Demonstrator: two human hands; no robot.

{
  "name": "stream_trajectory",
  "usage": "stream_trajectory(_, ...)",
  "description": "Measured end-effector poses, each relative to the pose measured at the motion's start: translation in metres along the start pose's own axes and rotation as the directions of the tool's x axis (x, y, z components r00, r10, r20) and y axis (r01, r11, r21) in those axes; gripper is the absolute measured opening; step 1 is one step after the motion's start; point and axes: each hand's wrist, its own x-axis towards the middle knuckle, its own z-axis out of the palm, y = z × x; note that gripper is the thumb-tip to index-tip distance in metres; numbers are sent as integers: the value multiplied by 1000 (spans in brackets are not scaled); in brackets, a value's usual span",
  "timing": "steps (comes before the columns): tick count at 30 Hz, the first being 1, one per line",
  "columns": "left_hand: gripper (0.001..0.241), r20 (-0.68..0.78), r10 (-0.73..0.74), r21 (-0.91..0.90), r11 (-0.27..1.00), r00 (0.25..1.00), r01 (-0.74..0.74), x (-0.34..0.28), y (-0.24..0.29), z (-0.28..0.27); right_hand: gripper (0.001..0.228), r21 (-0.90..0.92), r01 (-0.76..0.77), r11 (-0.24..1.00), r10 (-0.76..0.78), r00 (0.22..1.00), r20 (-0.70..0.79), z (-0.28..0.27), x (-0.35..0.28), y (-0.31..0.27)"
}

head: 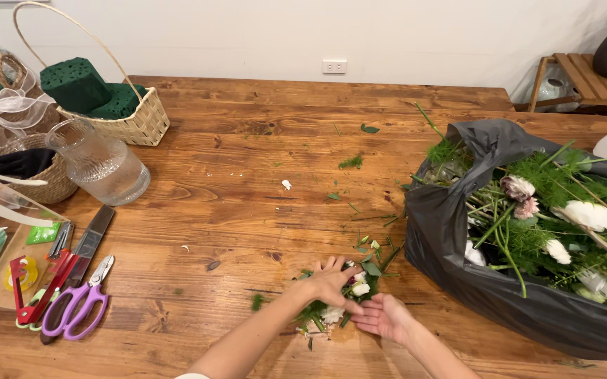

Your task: The person picks up flowers and leaves from a wooden table by hand and places them into a black plastic bag before lifting the bag and placing it on the floor.

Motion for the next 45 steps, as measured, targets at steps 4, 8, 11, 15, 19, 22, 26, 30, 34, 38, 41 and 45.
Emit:
stream_trajectory(4, 130, -10, -72, 142, 987, 997, 73, -12, 23, 11, 61, -85, 55, 995, -54, 998, 10, -5, 19, -3)
stream_trajectory(8, 104, -352, 45, 226, 973, 935, 38, 64, -12, 68, 54, -498, 183, 848, -204, 979, 13, -25, 34, -9)
stream_trajectory(11, 84, -229, -9, 128, 991, 973, 39, 66, -15, 64, 51, -696, 211, 686, -234, 970, 64, -25, 9, -26)
stream_trajectory(15, 89, -363, -47, 49, 996, 931, 69, 88, -31, 80, 46, -710, 332, 621, -293, 939, 183, -42, -13, -48)
stream_trajectory(19, 64, -520, -122, 103, 973, 845, 204, 95, -51, 91, 43, -736, 409, 539, -348, 904, 247, -53, -57, -59)
stream_trajectory(22, 49, -557, -284, -64, 952, 780, 300, 92, -84, 74, 38, -735, 450, 507, -353, 886, 299, -63, -96, -69)
stream_trajectory(26, 62, -722, -299, -248, 954, 624, 170, 32, -72, -22, 35, -710, 543, 448, -339, 838, 427, -94, -132, -95)
stream_trajectory(30, 56, -859, -68, -179, 968, 507, -174, -58, 34, -141, 37, -697, 583, 417, -382, 808, 448, -111, -204, -120)
stream_trajectory(34, 30, -923, 170, 1, 899, 346, -439, -106, 164, -225, 42, -604, 583, 544, -400, 813, 424, -124, -261, -130)
stream_trajectory(38, 63, -911, 353, 155, 773, 213, -616, -62, 265, -264, 42, -564, 595, 572, -382, 802, 459, -147, -276, -128)
stream_trajectory(41, 69, -900, 412, 235, 735, 143, -636, -5, 323, -254, 40, -567, 619, 543, -440, 785, 436, -160, -299, -132)
stream_trajectory(45, 55, -717, 680, 515, 666, 154, -540, 58, 338, -196, 40, -557, 659, 506, -612, 729, 307, -181, -341, -148)
